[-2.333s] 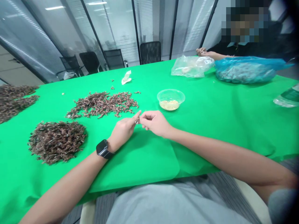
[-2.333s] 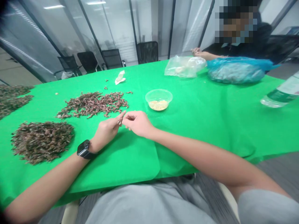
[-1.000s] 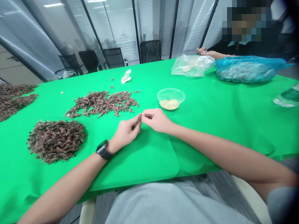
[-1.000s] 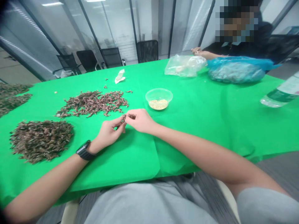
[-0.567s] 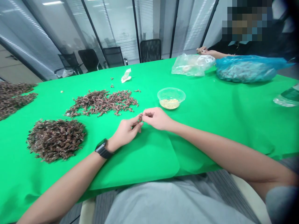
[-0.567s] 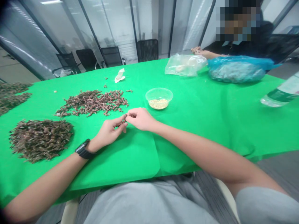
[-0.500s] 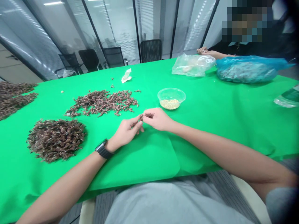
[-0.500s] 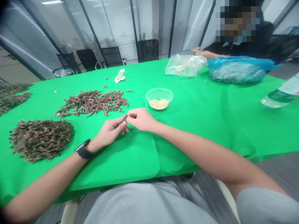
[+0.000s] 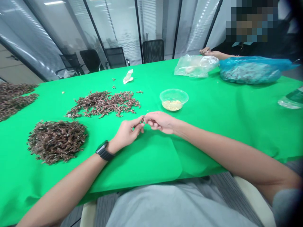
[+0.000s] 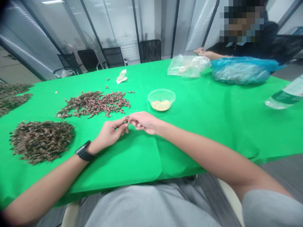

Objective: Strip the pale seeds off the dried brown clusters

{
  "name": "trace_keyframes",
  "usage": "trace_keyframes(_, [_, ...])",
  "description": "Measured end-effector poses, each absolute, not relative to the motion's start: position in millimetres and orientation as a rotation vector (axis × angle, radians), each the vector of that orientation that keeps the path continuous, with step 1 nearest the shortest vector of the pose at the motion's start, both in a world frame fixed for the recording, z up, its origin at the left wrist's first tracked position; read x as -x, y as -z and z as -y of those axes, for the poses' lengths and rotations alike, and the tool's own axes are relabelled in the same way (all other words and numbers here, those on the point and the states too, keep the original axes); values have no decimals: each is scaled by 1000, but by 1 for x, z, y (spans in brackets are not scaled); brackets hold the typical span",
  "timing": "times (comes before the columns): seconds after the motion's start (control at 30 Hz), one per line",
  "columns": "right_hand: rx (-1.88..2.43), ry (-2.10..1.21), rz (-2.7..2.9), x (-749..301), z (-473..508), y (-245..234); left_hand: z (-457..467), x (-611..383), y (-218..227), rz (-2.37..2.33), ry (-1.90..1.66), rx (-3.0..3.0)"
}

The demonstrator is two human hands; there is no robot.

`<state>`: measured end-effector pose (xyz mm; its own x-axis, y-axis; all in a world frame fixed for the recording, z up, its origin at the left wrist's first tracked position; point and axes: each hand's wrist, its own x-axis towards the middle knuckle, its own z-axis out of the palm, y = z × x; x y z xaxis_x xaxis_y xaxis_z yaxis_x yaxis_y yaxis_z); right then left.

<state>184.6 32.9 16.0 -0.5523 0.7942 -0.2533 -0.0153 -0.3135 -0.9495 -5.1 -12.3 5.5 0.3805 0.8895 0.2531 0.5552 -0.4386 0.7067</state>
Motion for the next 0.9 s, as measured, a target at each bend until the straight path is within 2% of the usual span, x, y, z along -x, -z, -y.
trace_keyframes(0.07, [980,-1959,1398,-186,-35,-15,11,4,-5,-1222,-881,-2077])
trace_keyframes(0.1, [978,-1877,1474,-186,-36,-14,11,3,-5,-1207,-898,-2013])
trace_keyframes(0.13, [989,-1710,1590,-187,-37,-11,10,2,-5,-1190,-916,-1938])
trace_keyframes(0.27, [874,-664,2099,-192,-40,-1,8,0,-3,-1135,-949,-1694])
trace_keyframes(0.37, [726,-285,2309,-196,-42,4,6,0,-1,-1114,-963,-1606])
trace_keyframes(0.57, [712,-136,2410,-197,-43,4,6,-2,-1,-1070,-994,-1563])
trace_keyframes(0.9, [671,-220,2350,-195,-44,9,9,-3,-4,-1014,-983,-1550])
